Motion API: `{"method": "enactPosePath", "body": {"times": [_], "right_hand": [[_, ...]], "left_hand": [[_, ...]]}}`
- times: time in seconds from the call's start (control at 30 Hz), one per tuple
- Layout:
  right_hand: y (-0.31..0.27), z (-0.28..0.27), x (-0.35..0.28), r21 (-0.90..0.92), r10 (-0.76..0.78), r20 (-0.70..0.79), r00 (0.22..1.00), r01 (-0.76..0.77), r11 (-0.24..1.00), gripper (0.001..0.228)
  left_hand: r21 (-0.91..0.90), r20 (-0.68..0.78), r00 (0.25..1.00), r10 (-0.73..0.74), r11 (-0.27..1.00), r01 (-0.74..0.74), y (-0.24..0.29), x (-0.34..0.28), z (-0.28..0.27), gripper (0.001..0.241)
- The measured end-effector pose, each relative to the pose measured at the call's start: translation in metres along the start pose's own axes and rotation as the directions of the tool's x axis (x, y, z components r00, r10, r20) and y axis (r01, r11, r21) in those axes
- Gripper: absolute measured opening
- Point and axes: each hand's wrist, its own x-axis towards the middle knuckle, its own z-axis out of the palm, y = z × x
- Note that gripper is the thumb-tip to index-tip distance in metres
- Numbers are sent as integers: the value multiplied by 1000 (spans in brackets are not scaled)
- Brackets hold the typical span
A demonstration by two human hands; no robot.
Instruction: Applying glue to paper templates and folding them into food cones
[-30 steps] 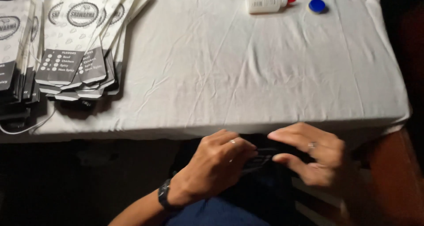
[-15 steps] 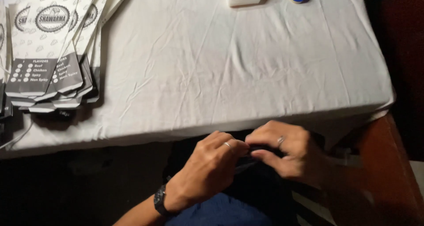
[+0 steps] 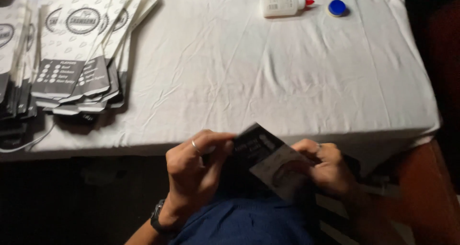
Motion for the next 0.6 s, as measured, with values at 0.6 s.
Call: {"method": "enactPosePath", "body": {"times": [0.6], "right_hand": [[-93,-20,49,-897,-775,-227,589,184,402,25]], "left_hand": [[884,8,921,389,428,-189,-140,14,-103,24]]}}
